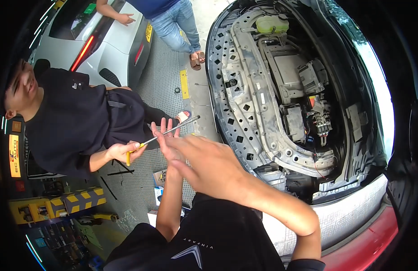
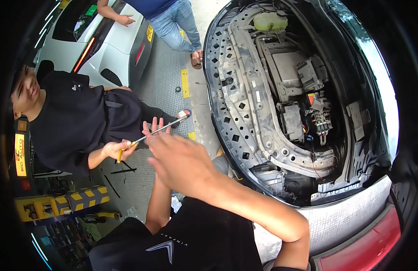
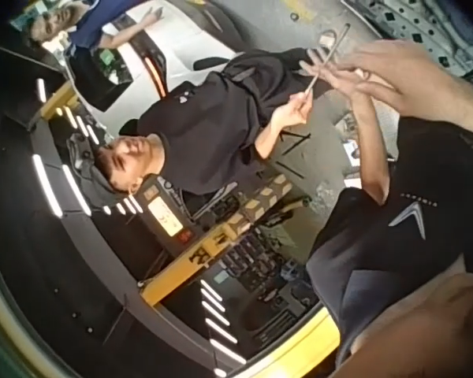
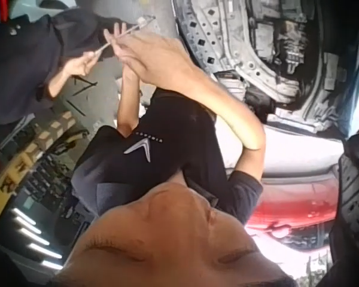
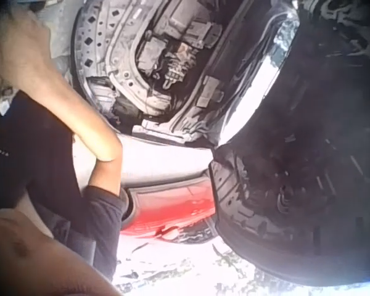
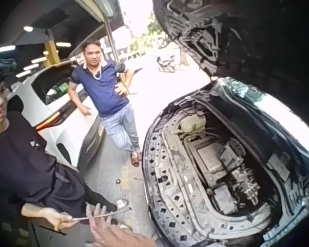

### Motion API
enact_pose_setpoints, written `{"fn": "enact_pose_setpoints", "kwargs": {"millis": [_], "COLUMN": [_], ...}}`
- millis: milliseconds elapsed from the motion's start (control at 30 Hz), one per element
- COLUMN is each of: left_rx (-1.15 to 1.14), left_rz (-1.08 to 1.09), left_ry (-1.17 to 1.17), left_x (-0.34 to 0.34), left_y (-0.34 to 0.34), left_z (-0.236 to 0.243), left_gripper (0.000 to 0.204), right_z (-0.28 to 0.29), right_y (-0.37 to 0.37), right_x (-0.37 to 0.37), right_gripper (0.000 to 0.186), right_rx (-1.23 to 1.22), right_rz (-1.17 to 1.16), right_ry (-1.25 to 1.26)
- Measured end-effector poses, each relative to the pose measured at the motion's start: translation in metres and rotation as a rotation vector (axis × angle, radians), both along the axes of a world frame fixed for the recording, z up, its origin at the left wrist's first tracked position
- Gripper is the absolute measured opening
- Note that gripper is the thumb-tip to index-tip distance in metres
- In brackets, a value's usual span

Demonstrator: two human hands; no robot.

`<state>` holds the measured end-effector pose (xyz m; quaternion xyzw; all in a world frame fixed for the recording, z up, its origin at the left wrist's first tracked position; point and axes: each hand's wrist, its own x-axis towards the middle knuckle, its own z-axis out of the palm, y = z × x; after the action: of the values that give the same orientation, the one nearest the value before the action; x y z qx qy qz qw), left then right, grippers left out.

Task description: The recorder is working on the engine compartment of a car, using tools to manipulate components and wires.

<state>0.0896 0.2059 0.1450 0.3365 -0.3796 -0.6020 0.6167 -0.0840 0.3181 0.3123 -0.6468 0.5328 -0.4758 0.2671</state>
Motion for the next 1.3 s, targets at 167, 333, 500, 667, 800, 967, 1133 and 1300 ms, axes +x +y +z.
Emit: {"fn": "enact_pose_setpoints", "kwargs": {"millis": [167, 333, 500, 667, 800, 967, 1133, 1300], "left_rx": [0.065, 0.069, -0.374, -0.932, -1.038, -0.419, -0.745, -0.59], "left_rz": [-0.035, -0.263, -1.041, -1.379, -1.383, -0.718, -1.242, -1.106], "left_ry": [-0.059, -0.187, -0.753, -0.639, -0.575, -0.717, -0.794, -0.912], "left_x": [-0.019, -0.082, -0.182, -0.291, -0.358, -0.388, -0.337, -0.349], "left_y": [-0.017, 0.039, 0.117, 0.158, 0.187, 0.23, 0.247, 0.219], "left_z": [-0.016, -0.014, -0.011, -0.037, -0.051, -0.093, -0.17, -0.199], "left_gripper": [0.052, 0.036, 0.019, 0.024, 0.051, 0.061, 0.047, 0.038], "right_z": [-0.169, -0.135, -0.054, -0.032, -0.055, -0.113, -0.176, -0.191], "right_y": [0.147, 0.199, 0.173, 0.197, 0.226, 0.213, 0.195, 0.183], "right_x": [-0.017, -0.041, -0.1, -0.152, -0.223, -0.336, -0.401, -0.417], "right_gripper": [0.027, 0.04, 0.093, 0.064, 0.028, 0.032, 0.032, 0.028], "right_rx": [0.518, 0.385, 0.117, 0.646, 0.744, 0.61, 0.648, 0.668], "right_rz": [-0.584, -0.862, -0.865, -0.991, -1.078, -1.314, -1.303, -1.258], "right_ry": [-0.749, -0.329, 0.107, 0.661, 0.207, 0.286, 0.482, 0.427]}}
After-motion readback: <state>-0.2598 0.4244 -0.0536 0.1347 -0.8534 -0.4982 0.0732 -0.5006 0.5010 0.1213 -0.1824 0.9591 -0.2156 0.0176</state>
